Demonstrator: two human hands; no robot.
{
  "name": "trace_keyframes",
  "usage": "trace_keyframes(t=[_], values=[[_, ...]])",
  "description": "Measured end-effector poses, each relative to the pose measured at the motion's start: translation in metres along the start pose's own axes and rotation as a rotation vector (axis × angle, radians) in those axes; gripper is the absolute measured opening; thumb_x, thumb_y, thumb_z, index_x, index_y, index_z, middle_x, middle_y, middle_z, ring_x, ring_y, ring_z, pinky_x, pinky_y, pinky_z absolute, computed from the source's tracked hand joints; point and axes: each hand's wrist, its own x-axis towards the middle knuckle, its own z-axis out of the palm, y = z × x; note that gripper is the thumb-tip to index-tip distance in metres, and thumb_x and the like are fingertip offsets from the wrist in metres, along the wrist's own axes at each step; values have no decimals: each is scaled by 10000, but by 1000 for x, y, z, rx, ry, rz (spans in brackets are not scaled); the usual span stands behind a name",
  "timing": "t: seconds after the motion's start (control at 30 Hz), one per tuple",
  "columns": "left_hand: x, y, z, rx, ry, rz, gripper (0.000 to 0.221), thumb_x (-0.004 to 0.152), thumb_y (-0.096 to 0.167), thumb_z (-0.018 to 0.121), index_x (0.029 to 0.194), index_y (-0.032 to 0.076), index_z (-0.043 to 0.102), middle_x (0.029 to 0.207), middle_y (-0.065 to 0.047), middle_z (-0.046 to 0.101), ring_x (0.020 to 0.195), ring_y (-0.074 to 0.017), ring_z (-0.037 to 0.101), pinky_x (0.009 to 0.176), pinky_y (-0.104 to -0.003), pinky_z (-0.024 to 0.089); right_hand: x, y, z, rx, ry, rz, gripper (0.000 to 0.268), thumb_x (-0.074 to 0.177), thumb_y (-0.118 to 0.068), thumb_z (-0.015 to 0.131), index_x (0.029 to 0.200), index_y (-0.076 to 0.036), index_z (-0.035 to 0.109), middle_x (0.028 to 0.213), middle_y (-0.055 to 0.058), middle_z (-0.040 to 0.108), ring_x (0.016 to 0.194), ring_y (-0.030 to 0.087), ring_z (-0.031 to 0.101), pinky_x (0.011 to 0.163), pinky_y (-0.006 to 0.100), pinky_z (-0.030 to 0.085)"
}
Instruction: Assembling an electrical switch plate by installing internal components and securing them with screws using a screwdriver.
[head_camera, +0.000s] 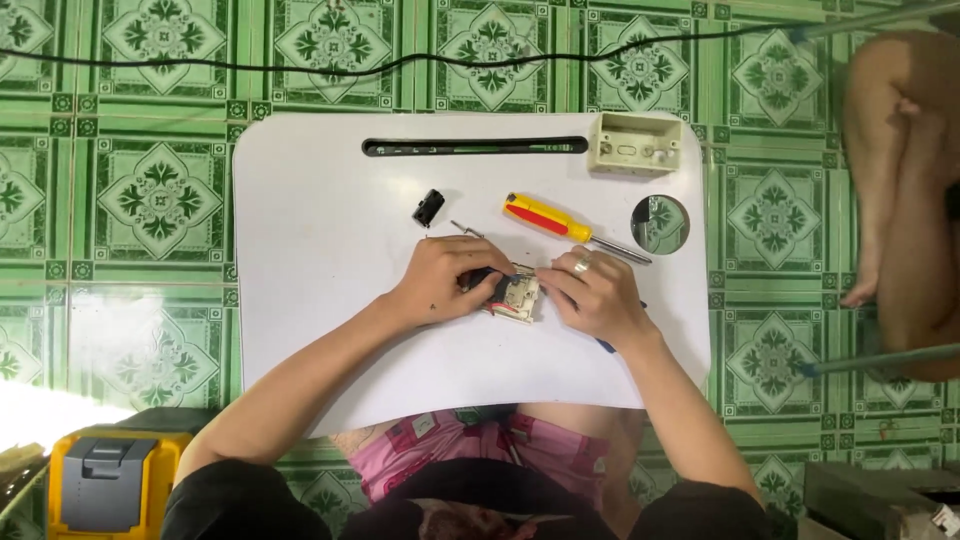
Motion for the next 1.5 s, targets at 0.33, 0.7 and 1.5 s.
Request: trace_keyframes(t=[0.33,0.7,1.5], values=[[-3,-4,1,18,-3,-13,143,908,200,612,862,144,736,858,-17,770,660,-253,678,601,-328,539,-2,3,-1,40,-69,23,77,967,-128,697,952,-92,764,768,35,613,683,166,647,590,241,536],[-1,-1,-2,20,-27,8,152,914,194,603,873,135,737,873,-31,771,697,-261,692,610,-329,544,-3,-3,-2,123,-76,104,148,923,-198,737,1026,-95,709,746,3,586,661,174,643,564,258,552],[-2,-5,-2,-23,-20,-37,132,908,163,642,947,95,748,747,-71,723,565,-228,598,552,-304,495,-8,-1,3,101,-95,111,91,966,-206,715,987,-118,704,684,-13,631,554,146,639,533,231,528]])
